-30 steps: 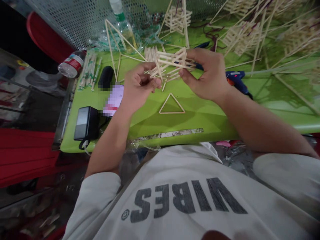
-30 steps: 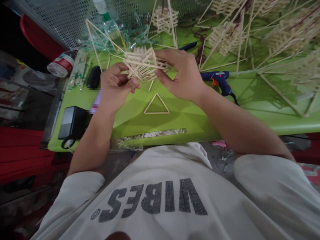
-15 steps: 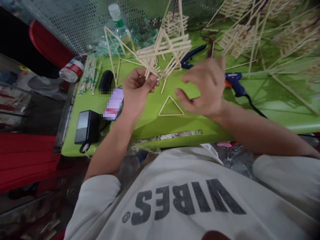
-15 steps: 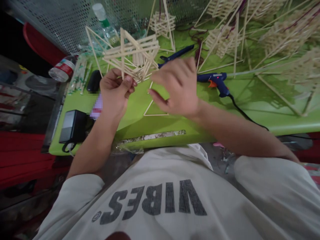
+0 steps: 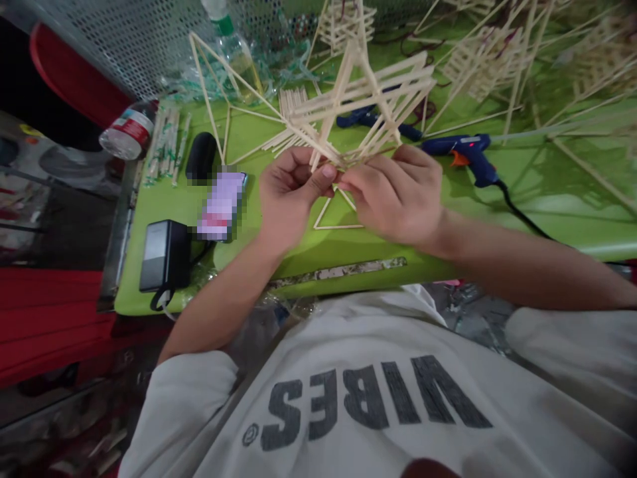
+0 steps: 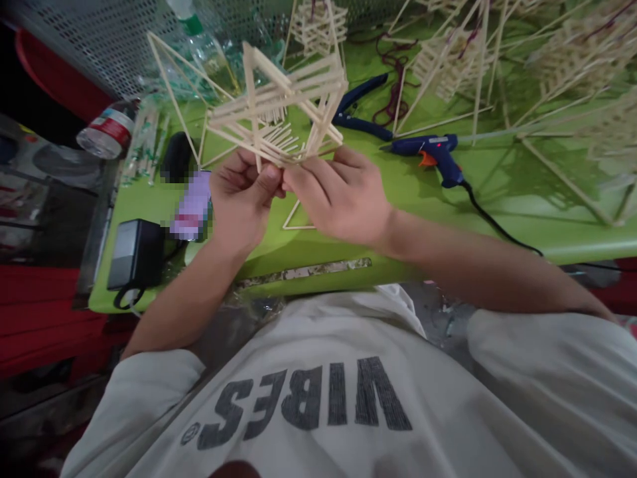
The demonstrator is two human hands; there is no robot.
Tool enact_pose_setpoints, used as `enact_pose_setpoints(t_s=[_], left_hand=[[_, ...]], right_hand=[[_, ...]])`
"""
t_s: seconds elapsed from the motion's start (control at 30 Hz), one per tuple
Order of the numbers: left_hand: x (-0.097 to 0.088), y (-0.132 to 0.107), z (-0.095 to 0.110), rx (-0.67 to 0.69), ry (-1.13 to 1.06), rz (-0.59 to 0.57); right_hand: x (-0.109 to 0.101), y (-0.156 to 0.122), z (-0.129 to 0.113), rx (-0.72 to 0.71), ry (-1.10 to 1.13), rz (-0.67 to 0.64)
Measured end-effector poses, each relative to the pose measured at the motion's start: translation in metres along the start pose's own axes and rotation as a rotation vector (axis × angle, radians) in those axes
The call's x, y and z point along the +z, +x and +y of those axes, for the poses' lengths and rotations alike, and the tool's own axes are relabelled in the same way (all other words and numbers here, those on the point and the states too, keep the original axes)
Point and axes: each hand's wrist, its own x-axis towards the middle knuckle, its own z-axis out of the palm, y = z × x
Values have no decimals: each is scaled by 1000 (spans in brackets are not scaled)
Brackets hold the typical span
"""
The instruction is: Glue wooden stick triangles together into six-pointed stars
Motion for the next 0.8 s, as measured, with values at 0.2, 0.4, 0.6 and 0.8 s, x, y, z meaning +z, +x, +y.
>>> enact_pose_setpoints(t_s=[0.2,0.4,0.6,0.8], left_hand=[[-16,13,0,26,62,109],[-28,24,-11,77,47,88],[-26,21,-12,110,41,48],[-22,18,-4,53,47,17]], right_hand=[[-12,6,26,89,105,151],[-19,14,34,334,302,363],[-15,13,52,442,499,209],[-13,8,49,477,435,224]])
